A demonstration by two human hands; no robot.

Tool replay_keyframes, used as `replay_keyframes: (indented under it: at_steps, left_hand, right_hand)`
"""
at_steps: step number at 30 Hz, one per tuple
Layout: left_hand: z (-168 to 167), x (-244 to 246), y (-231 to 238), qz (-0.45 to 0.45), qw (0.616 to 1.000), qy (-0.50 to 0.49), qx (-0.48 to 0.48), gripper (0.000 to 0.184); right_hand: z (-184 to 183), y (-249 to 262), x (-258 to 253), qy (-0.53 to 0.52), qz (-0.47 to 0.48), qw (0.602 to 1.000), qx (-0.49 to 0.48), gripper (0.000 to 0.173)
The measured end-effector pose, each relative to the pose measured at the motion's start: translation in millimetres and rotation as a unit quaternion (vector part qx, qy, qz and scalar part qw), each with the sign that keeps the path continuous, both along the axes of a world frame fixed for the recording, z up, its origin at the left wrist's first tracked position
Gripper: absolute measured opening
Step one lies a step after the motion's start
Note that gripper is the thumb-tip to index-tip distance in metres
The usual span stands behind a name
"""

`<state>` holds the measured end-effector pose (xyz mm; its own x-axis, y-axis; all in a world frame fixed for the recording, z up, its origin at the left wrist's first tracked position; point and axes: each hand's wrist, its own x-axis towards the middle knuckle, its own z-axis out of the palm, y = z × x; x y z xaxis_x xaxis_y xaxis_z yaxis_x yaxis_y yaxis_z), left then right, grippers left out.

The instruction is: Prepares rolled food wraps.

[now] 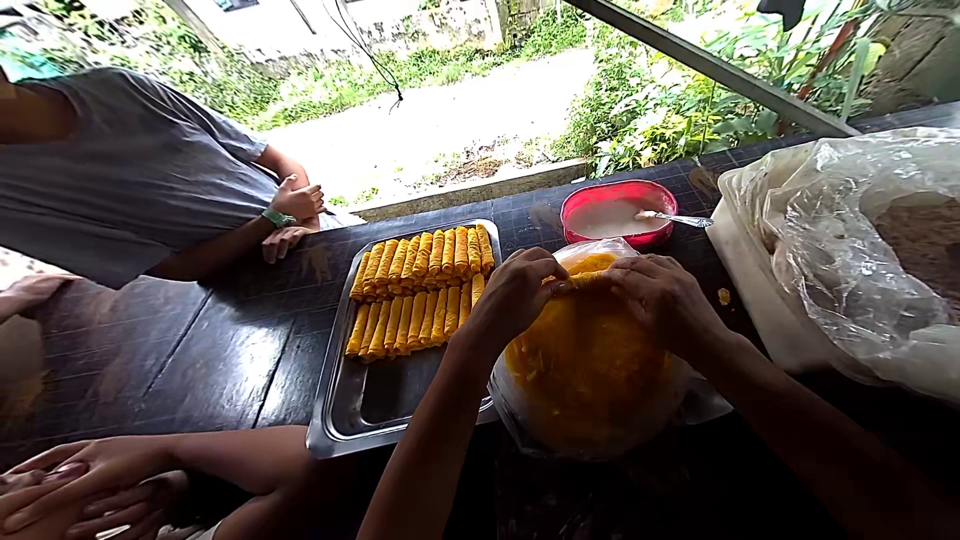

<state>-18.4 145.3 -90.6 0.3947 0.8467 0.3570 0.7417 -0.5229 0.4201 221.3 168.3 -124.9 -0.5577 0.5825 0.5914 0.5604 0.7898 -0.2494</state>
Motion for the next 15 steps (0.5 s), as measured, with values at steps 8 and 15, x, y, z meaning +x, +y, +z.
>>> replay_keyframes:
  at_steps: [8, 15]
  left_hand:
    - [-4.8, 3.1, 8.7, 0.016, 0.999, -0.009, 0.034, 0.014]
    - [-8.6, 1.3, -1.4, -0.017, 0.995, 0.043, 0.091, 0.020]
  right_hand:
    - [3.5, 15.2, 1.7, -0.005, 0.021, 0.997, -0.068, 0.021]
    - [6.4, 21.4, 4.7, 0.006, 0.044, 0.996, -0.073, 0.016]
